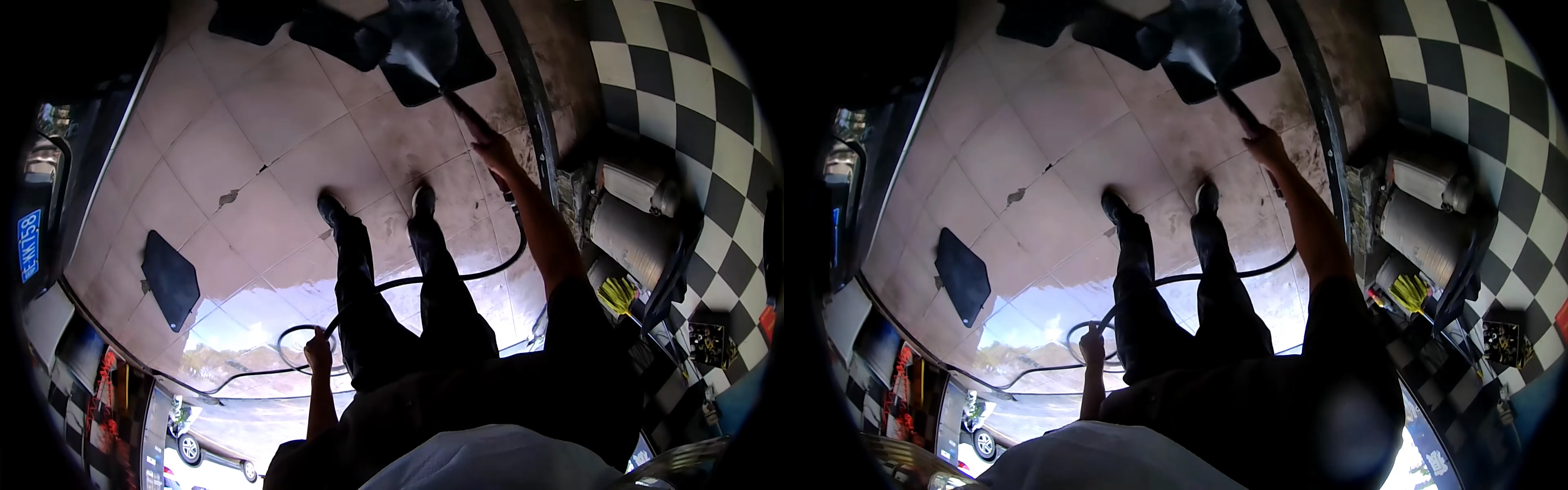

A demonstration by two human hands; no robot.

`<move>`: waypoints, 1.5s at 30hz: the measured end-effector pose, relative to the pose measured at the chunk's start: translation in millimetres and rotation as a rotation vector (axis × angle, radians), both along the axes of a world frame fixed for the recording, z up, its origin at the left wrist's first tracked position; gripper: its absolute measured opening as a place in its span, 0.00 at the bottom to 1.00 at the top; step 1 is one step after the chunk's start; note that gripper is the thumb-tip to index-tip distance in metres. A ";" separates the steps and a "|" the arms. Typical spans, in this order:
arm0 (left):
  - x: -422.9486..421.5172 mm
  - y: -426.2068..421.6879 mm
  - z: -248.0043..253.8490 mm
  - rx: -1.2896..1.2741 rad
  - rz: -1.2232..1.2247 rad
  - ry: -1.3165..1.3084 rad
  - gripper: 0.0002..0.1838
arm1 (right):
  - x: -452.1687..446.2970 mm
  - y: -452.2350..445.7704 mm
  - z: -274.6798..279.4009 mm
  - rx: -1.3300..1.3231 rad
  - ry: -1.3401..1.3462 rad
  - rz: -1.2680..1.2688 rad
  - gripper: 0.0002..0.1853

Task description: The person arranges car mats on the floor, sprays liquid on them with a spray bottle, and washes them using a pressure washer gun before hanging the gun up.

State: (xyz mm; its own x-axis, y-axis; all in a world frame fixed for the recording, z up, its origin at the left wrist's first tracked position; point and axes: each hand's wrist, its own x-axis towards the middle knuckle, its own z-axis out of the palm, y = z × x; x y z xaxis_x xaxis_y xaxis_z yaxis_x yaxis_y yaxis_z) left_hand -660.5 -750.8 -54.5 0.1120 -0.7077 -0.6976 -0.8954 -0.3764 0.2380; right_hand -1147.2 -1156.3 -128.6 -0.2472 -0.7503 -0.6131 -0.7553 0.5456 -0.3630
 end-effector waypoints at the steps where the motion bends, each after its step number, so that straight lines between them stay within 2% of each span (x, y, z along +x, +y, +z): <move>1: -6.0 4.0 -1.8 -0.038 -0.047 -0.005 0.08 | 1.5 13.7 2.4 0.006 0.075 0.077 0.23; 3: -21.6 2.0 0.1 -0.073 -0.059 0.011 0.12 | -20.3 28.9 -15.6 0.039 0.143 0.178 0.25; 6: -44.5 5.8 5.0 -0.078 -0.077 -0.007 0.11 | -69.9 39.7 -27.7 0.017 0.085 -0.027 0.24; 10: -81.7 -6.3 10.5 0.023 0.026 0.030 0.11 | -124.1 43.7 -24.4 -0.031 0.211 -0.049 0.24; 11: -85.6 -1.8 3.9 -0.019 -0.116 -0.024 0.11 | -128.4 50.0 -29.6 -0.047 0.187 -0.006 0.25; 13: -95.6 -9.0 8.1 0.044 -0.135 -0.006 0.11 | -109.5 56.3 -22.8 0.019 0.090 0.037 0.26; 17: -95.2 -4.4 11.4 0.079 -0.284 -0.051 0.13 | -67.9 73.5 -27.5 0.114 0.044 0.204 0.21; 21: -84.0 -5.6 17.0 0.063 -0.334 -0.037 0.15 | -85.1 74.7 -36.3 0.099 0.077 0.125 0.20; 24: -86.4 -15.1 -1.6 0.137 -0.260 -0.068 0.11 | -137.4 66.2 -45.6 0.026 0.140 -0.062 0.20; 25: -91.4 -23.1 -4.1 0.056 -0.260 -0.045 0.08 | -153.2 62.2 -43.7 -0.007 0.131 -0.134 0.20; 26: -91.3 -21.5 -17.4 0.094 -0.008 0.038 0.09 | -165.2 55.9 -37.4 -0.039 0.122 -0.202 0.20; 28: -95.1 -22.5 -28.0 0.008 0.035 0.065 0.15 | -184.0 51.6 -45.4 -0.205 0.272 -0.161 0.19; 29: -98.3 -26.9 -27.9 -0.002 -0.018 0.001 0.16 | -186.2 51.7 -49.9 -0.204 0.243 -0.195 0.19; 31: -103.7 -38.7 -24.5 -0.025 -0.124 -0.131 0.18 | -180.5 52.4 -61.4 -0.208 0.200 -0.174 0.19; 33: -80.6 -27.2 -35.4 -0.023 -0.147 -0.045 0.09 | -155.2 54.8 -59.9 -0.158 0.132 -0.090 0.20; 34: -76.8 -28.7 -33.1 -0.019 -0.156 -0.004 0.10 | -144.8 54.8 -55.8 -0.152 0.082 -0.015 0.21; 35: -78.3 -32.5 -27.1 0.112 -0.192 -0.074 0.10 | -138.4 51.6 -50.5 -0.062 0.048 -0.070 0.21; 36: -73.8 -25.4 -29.0 0.033 -0.179 -0.004 0.11 | -132.1 47.8 -44.8 0.030 0.016 -0.128 0.22; 39: -80.9 -40.7 -11.5 -0.018 -0.216 -0.080 0.12 | -125.3 51.4 -52.5 -0.059 0.125 -0.117 0.22; 42: -75.3 -44.5 -10.8 0.075 -0.199 -0.022 0.12 | -114.1 60.9 -40.5 -0.032 -0.026 0.036 0.22; 43: -75.3 -36.9 -17.4 -0.023 -0.253 0.037 0.12 | -107.7 60.5 -36.2 -0.011 0.019 0.027 0.20; 45: -85.1 -36.7 -16.9 0.026 -0.213 0.086 0.11 | -95.1 62.5 -38.7 0.001 0.069 0.088 0.18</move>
